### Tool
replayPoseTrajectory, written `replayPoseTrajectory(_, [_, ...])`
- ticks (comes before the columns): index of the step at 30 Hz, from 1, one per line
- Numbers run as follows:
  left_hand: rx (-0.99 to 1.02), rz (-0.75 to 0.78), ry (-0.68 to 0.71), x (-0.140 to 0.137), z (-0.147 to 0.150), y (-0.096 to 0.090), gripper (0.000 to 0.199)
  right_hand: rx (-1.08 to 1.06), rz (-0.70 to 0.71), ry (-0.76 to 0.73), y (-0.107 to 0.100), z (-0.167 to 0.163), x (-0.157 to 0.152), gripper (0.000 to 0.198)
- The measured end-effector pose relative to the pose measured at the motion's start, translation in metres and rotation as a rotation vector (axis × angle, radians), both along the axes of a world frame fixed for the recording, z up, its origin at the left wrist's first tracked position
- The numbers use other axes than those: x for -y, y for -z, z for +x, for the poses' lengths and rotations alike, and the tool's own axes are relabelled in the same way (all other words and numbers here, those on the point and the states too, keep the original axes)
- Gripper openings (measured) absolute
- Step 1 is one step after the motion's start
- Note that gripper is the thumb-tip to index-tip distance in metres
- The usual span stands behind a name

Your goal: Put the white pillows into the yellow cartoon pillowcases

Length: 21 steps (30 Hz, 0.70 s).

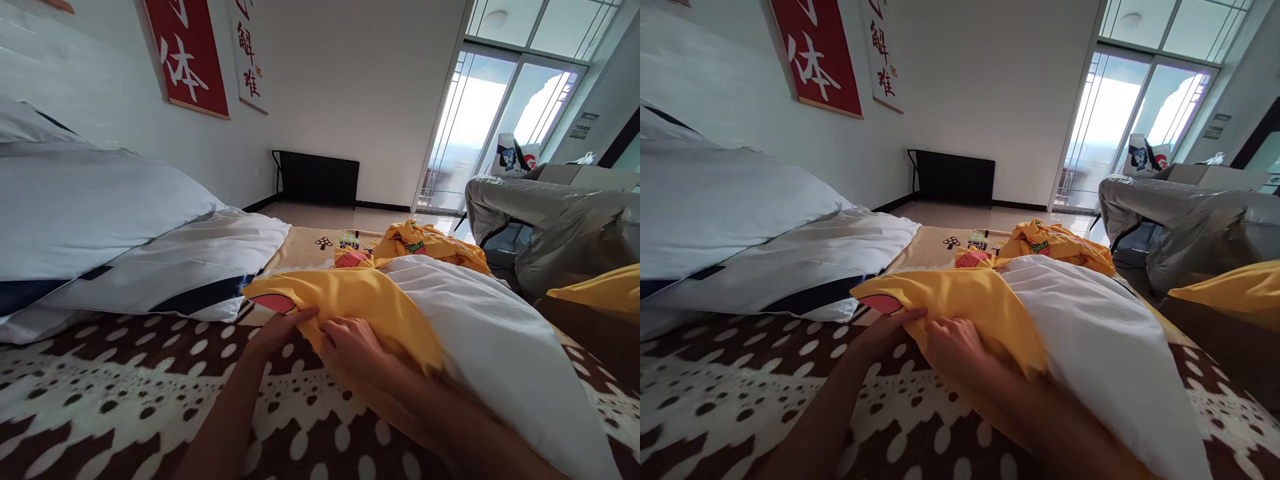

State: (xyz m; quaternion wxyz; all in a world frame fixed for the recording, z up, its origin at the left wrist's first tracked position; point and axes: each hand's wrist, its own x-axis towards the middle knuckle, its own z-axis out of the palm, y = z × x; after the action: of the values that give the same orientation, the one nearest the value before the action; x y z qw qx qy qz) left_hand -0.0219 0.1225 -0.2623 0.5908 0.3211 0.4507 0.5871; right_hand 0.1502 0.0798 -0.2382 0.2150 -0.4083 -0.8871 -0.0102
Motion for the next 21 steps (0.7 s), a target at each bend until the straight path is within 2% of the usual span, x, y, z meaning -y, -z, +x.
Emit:
replayPoseTrajectory(2, [-0.018, 0.083, 0.001, -0.002, 0.001, -0.004, 0.038, -0.038, 0.056, -0.007, -0.013, 0.016, -0.001, 0.014])
replayPoseTrajectory(3, [0.012, 0.129, -0.021, -0.004, 0.002, -0.005, 0.037, -0.085, 0.089, 0.035, -0.021, 0.027, -0.002, 0.013])
replayPoseTrajectory(4, [0.058, 0.165, -0.054, -0.007, 0.004, -0.006, 0.036, -0.138, 0.120, 0.109, -0.030, 0.041, -0.004, 0.013])
replayPoseTrajectory(7, [0.160, 0.189, -0.116, -0.014, 0.015, -0.007, 0.033, -0.216, 0.165, 0.478, -0.054, 0.085, -0.009, 0.014])
replayPoseTrajectory(9, [0.195, 0.169, -0.134, -0.015, 0.023, -0.006, 0.031, -0.131, 0.126, 0.668, -0.064, 0.110, -0.009, 0.022])
replayPoseTrajectory(11, [0.233, 0.154, -0.171, -0.013, 0.032, -0.007, 0.029, -0.020, 0.008, 0.707, -0.065, 0.124, -0.008, 0.031])
replayPoseTrajectory(14, [0.257, 0.159, -0.260, -0.008, 0.044, -0.008, 0.028, -0.006, -0.203, 0.499, -0.055, 0.129, -0.005, 0.037])
replayPoseTrajectory(16, [0.248, 0.157, -0.331, -0.007, 0.049, -0.007, 0.027, -0.135, -0.384, 0.305, -0.046, 0.124, -0.005, 0.035])
replayPoseTrajectory(18, [0.238, 0.141, -0.392, -0.009, 0.049, -0.005, 0.027, -0.372, -0.668, 0.085, -0.039, 0.119, -0.004, 0.031])
replayPoseTrajectory(21, [0.225, 0.099, -0.447, -0.013, 0.044, -0.001, 0.024, -0.701, -1.105, -0.205, -0.031, 0.113, -0.003, 0.042])
